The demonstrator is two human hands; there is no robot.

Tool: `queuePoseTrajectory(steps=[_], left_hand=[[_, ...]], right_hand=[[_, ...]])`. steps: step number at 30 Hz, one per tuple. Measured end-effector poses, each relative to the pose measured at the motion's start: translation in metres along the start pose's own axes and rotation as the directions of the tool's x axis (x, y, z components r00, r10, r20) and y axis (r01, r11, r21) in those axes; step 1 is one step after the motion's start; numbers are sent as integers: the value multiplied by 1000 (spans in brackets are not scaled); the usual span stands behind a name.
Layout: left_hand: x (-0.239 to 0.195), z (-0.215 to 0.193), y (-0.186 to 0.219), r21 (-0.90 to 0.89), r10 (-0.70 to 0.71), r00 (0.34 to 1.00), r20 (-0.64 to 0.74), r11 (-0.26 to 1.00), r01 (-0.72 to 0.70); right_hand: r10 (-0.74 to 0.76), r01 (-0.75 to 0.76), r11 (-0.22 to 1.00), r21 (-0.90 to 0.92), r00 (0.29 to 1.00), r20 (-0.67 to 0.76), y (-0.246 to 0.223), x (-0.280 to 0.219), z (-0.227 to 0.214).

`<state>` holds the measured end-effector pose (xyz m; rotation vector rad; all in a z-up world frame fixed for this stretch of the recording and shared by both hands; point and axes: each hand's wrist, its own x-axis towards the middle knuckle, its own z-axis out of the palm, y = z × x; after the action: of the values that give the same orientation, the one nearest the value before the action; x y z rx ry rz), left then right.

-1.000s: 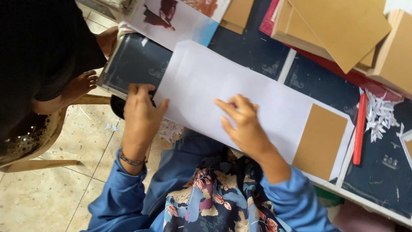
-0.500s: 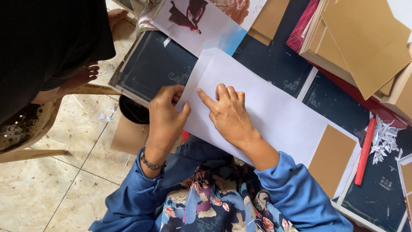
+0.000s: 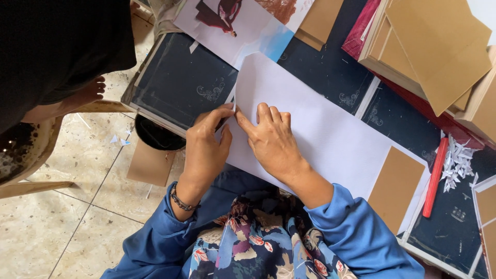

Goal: The person places brown cardboard pieces onto a white sheet, aligns them in a row, and smooths the edges. They then use scissors to trim the excess white sheet around the cardboard pieces.

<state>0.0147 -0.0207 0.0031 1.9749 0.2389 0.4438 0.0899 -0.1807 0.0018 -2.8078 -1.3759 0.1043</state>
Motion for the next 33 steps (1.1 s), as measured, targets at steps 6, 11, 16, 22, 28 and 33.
queuePoseTrajectory(steps=[6,11,16,22,28,33], left_hand=[[-11,6,-16,145,123,991,53,981,-130],[-18,9,-21,246,206,975,82,944,-220],[-25,10,-24,339,252,962,104,901,-272],[-35,4,-29,312,289,954,83,901,-300],[-44,2,-19,203,206,978,-3,958,-201],[-40,-3,3,-161,7,1000,-9,987,-8]], right_hand=[[29,-6,956,292,997,-77,13,-3,20],[171,12,870,493,931,-323,19,2,-9],[-29,81,989,123,925,-378,20,9,-15],[-69,79,997,16,942,-329,31,1,-4],[66,27,952,305,955,-291,25,4,-12],[483,-142,541,829,859,-168,19,9,-3]])
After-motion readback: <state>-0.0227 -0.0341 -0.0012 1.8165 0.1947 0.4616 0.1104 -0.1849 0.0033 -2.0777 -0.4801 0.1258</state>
